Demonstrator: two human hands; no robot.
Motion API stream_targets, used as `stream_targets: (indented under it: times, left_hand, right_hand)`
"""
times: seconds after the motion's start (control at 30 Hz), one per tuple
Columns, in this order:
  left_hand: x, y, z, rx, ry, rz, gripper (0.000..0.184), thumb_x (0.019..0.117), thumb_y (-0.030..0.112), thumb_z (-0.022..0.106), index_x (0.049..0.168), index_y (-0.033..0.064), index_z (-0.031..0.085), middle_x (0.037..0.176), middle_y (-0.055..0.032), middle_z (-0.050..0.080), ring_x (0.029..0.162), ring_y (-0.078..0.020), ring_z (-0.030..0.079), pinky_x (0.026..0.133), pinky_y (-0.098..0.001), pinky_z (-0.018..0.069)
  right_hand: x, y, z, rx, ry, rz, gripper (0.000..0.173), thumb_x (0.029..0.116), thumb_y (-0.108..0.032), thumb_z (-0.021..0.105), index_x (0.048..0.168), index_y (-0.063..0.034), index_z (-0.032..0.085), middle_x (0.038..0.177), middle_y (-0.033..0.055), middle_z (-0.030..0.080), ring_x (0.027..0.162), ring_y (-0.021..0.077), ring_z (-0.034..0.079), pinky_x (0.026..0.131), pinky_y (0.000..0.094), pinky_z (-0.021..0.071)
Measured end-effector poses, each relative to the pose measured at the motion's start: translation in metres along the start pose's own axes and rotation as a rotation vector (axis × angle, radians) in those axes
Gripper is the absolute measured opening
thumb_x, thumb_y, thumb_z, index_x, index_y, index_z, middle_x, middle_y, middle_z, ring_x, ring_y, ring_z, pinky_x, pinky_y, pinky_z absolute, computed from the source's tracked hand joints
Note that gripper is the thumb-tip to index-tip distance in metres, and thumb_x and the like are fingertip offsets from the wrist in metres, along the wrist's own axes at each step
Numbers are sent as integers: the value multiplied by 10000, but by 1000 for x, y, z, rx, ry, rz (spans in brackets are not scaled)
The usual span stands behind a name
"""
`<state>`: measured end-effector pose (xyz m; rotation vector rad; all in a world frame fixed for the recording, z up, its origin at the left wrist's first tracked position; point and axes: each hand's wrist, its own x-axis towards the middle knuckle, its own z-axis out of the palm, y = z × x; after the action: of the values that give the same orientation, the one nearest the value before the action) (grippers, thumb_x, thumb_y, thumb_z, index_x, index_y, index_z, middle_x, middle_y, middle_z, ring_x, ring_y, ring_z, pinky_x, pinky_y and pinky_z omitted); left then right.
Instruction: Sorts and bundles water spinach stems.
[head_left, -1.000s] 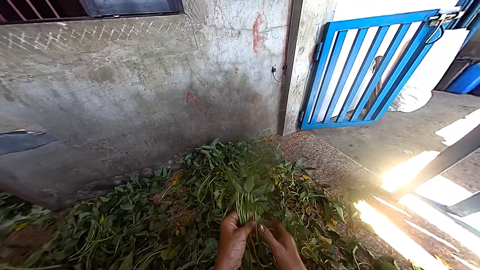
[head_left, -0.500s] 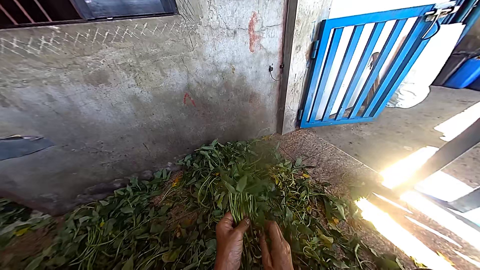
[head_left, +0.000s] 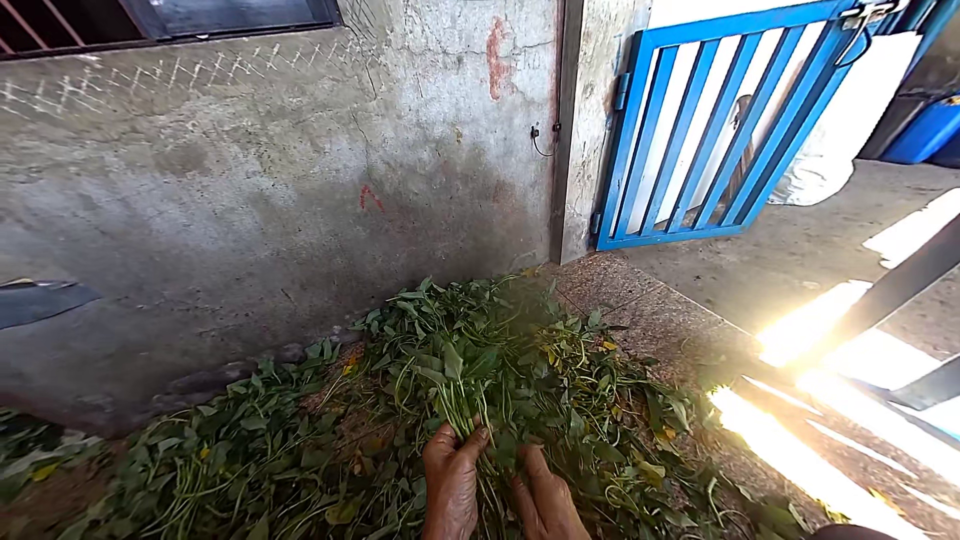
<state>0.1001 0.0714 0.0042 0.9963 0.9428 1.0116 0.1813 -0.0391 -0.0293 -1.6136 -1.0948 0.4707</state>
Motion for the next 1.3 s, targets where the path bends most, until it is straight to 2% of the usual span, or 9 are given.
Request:
stream_targets:
  times: [0.07,0.17,0.27,0.37,0.57,0.77,1.0,1.13,1.3]
  left_hand:
    - [1,2,-2,-12,38,28,133,875,-166,644,990,-100,630,889,-172,718,691,-188,691,622,-290,599]
    - [5,6,-8,-31,14,73,145,878,-164,630,1012,-109,620,878,-188,710,647,-198,676,578,-297,591]
    - [3,4,-7,-14,-76,55,161,865,-158,633,1019,-108,634,888,-190,709,668,-203,676,602,-305,594]
    - [-2,-1,-1,0,-142,23,194,850,-154,649,1037,-106,636,916,-187,713,704,-212,690,631,-320,605]
    - [-4,-5,0,16,-172,10,189,840,-137,677,1025,-106,652,885,-184,712,705,-217,693,655,-330,613]
    - [0,-2,-8,73,-259,-67,131,862,-66,732,987,-78,697,888,-170,730,827,-211,714,793,-342,607]
    - [9,20,-15,-41,239,131,62,923,-120,636,967,-78,622,783,-144,691,647,-209,681,610,-322,607]
    - [19,32,-32,-115,461,340,104,941,-106,619,1028,-48,614,785,-95,684,665,-175,694,644,-309,624]
    - [17,30,-25,-197,457,45,115,960,-90,606,1070,-62,585,807,-126,680,662,-189,695,638,-319,629]
  right_hand:
    - [0,5,-19,-143,-205,131,310,1052,-187,485,1239,41,582,814,177,685,735,326,704,701,515,578]
    - [11,7,-57,-463,-571,377,443,1049,-329,540,1340,3,579,1149,285,679,1104,463,664,952,635,509]
    - [10,2,-67,-608,-367,256,568,901,-217,687,1440,-86,571,1418,252,546,1327,496,484,1048,686,394]
    - [14,4,-52,-464,-67,-32,398,906,-247,612,1281,-148,702,1238,144,660,1164,379,612,896,586,514]
    - [14,6,-19,-227,-239,52,300,1033,-271,532,1100,-35,704,1031,158,698,951,307,702,837,504,576]
    - [25,10,-20,-25,-423,71,374,1098,-300,402,1156,-24,648,909,132,674,818,242,680,798,453,565]
    - [17,30,-21,-431,-321,-229,354,1095,-266,415,1107,-22,672,1035,153,718,1017,305,710,901,485,569]
    - [39,93,-44,-589,-376,239,401,1092,-265,388,1236,8,645,1259,207,657,1224,356,623,1050,502,491]
    - [36,176,-1,-574,-601,560,421,1082,-281,421,1365,-14,582,1419,234,565,1275,399,593,1060,561,483]
